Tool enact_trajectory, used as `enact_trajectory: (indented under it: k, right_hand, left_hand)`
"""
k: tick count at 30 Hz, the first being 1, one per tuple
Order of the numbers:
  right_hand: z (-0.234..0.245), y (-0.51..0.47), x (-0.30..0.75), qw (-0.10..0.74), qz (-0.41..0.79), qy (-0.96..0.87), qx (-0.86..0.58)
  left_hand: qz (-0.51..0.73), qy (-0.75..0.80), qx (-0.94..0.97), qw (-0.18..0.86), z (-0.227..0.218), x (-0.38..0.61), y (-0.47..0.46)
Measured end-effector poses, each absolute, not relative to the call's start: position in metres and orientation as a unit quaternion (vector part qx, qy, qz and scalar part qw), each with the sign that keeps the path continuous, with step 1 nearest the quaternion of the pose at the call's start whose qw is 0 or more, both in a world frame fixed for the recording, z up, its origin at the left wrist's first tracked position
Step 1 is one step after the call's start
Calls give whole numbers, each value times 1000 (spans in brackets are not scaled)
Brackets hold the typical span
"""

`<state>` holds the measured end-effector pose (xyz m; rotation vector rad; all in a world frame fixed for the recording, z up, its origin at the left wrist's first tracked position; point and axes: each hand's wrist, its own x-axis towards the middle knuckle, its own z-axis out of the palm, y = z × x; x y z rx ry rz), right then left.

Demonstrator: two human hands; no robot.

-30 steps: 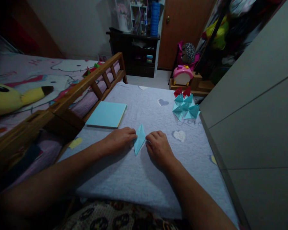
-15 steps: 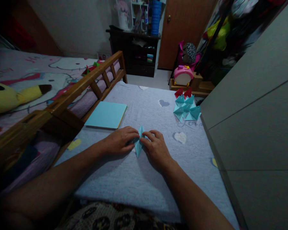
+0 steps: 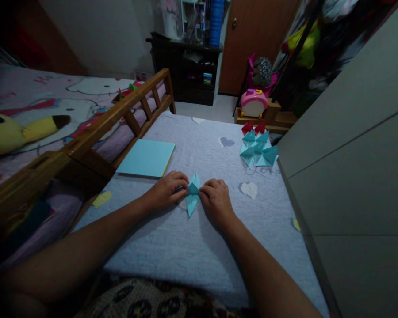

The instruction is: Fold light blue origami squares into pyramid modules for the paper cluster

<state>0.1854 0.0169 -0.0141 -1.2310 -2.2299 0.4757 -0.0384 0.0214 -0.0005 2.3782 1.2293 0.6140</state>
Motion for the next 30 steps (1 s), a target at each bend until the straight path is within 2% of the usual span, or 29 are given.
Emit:
enact_trajectory:
  k: [7, 22, 26, 30]
  right_hand:
    - [-17, 18, 182, 244, 155, -814, -503]
    - [-16, 11, 175, 261, 89, -800, -533]
    - [-7, 5, 178, 288, 105, -830, -465]
    - [0, -2, 181, 263, 134, -871, -394]
  left_hand:
    - [187, 491, 837, 153, 1, -30, 20]
    - [147, 531, 831, 70, -9, -21, 23]
    - [145, 538, 827, 73, -7, -20, 22]
    - [160, 544, 820, 76, -6, -21, 22]
